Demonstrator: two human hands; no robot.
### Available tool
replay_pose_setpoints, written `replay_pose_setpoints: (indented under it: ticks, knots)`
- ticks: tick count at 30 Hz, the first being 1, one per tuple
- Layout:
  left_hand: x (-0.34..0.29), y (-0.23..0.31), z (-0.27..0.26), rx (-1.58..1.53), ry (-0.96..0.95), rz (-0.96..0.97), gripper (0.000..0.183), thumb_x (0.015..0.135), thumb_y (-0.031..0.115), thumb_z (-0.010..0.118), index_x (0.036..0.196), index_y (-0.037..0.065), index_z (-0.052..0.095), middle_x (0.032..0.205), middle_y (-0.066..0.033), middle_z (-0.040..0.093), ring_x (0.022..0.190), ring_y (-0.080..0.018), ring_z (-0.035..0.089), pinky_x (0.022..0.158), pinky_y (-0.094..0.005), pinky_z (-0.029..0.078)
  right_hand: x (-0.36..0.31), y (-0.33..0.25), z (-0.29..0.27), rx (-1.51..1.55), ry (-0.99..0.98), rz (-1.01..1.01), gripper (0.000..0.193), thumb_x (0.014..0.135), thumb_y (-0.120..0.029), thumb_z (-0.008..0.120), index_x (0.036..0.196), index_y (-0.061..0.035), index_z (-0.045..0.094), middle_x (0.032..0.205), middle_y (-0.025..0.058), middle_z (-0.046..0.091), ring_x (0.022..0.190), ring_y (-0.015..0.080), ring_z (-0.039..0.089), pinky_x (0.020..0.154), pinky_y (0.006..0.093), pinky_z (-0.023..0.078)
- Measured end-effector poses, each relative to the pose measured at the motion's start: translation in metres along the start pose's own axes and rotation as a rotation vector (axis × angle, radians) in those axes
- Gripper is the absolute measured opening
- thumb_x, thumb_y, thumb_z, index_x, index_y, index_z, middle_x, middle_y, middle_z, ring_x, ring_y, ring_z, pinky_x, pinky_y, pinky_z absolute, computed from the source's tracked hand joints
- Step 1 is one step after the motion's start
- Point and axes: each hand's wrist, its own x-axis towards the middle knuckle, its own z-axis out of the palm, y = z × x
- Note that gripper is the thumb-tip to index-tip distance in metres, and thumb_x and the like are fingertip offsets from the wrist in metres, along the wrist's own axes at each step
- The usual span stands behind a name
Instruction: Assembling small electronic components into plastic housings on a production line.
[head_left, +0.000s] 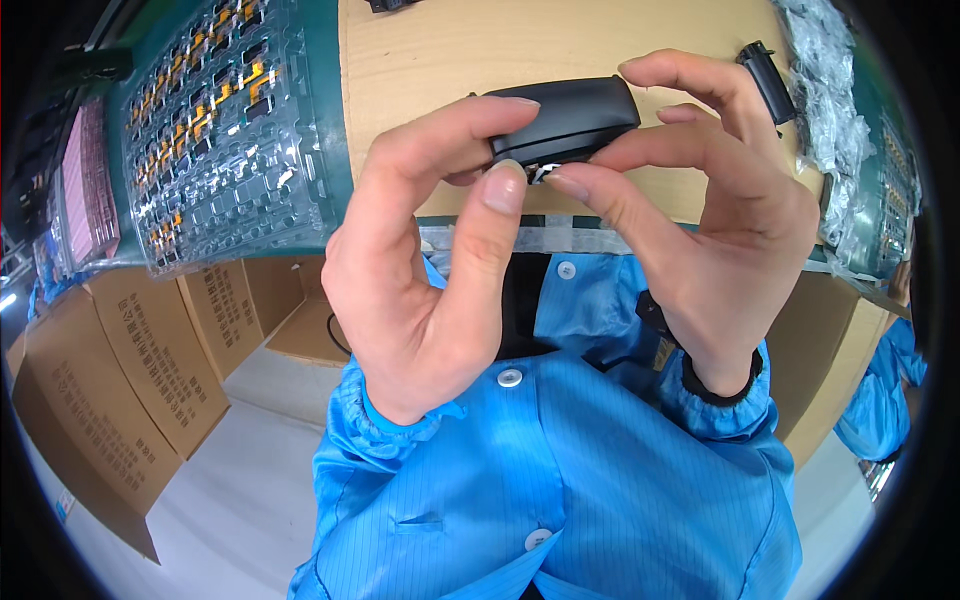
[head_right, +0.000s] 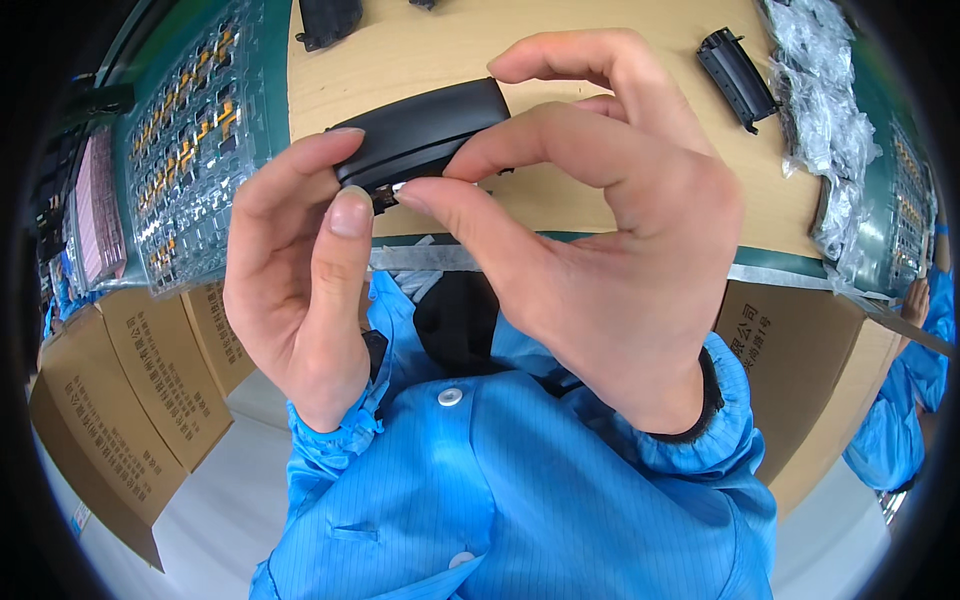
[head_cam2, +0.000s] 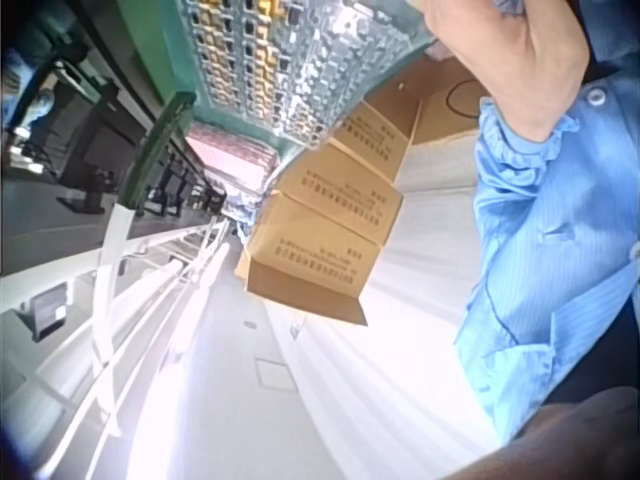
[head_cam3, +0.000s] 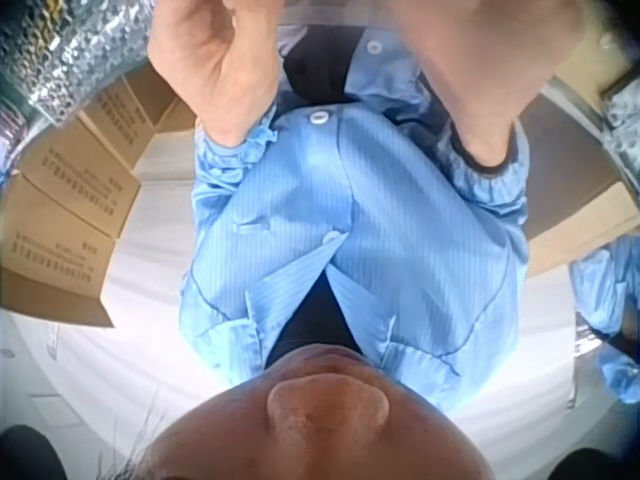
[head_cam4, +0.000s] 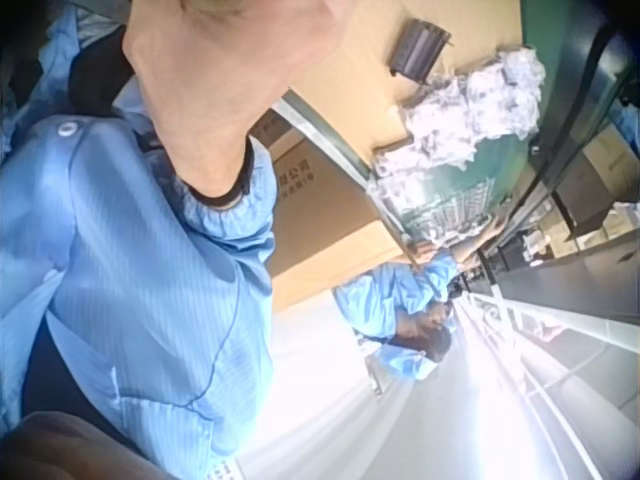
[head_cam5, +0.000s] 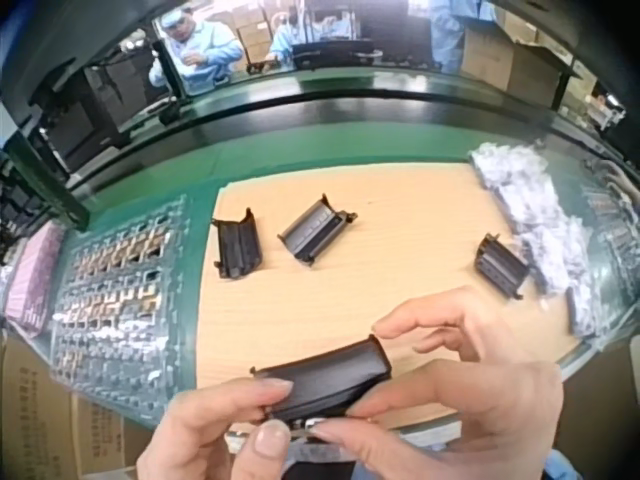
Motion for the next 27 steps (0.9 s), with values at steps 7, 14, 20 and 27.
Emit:
replay_pose_setpoints:
  ticks: [7, 14, 20, 27]
  knots:
    - [0.011, -0.011, -0.007, -0.044, -0.114, 0.117, 0.041, 0.087, -0.003, 0.065, 0.126, -0.005, 0.051, 0.106, -0.0122, 0.066, 0.098, -0.0150, 0.060, 0.086, -0.0265, 0.046, 0.010, -0.029, 0.000, -0.199, -0.055, 0.095, 0.017, 0.064, 0.001, 0.085, 0.077, -0.0014, 0.074, 0.103, 0.0097, 0.066, 0.103, 0.0182, 0.059, 0.087, 0.0344, 0.044]
    - [0.011, -0.008, -0.007, -0.269, -0.150, 0.089, 0.050, 0.085, -0.006, 0.065, 0.131, -0.008, 0.045, 0.117, -0.0188, 0.063, 0.108, -0.0220, 0.061, 0.095, -0.0318, 0.047, -0.001, -0.015, -0.002, 0.199, 0.070, 0.281, 0.031, 0.068, 0.005, 0.083, 0.095, 0.0002, 0.070, 0.096, 0.0073, 0.066, 0.093, 0.0151, 0.060, 0.084, 0.0318, 0.047]
    - [0.012, -0.004, -0.001, -0.528, -0.113, -0.046, 0.049, 0.087, -0.003, 0.063, 0.133, -0.008, 0.045, 0.121, -0.0187, 0.061, 0.106, -0.0180, 0.060, 0.093, -0.0263, 0.045, -0.001, -0.013, 0.015, 0.729, 0.087, 0.617, 0.017, 0.084, -0.002, 0.075, 0.093, -0.0017, 0.060, 0.095, 0.0083, 0.070, 0.084, 0.0126, 0.066, 0.074, 0.0234, 0.052]
    - [0.011, 0.002, 0.011, -0.425, 0.093, -0.169, 0.034, 0.090, -0.003, 0.063, 0.124, -0.005, 0.055, 0.097, -0.0078, 0.068, 0.090, -0.0081, 0.058, 0.082, -0.0197, 0.043, -0.002, -0.016, 0.020, 0.763, 0.021, 0.718, 0.013, 0.093, -0.012, 0.067, 0.097, 0.0007, 0.066, 0.091, 0.0092, 0.071, 0.076, 0.0114, 0.064, 0.068, 0.0271, 0.051]
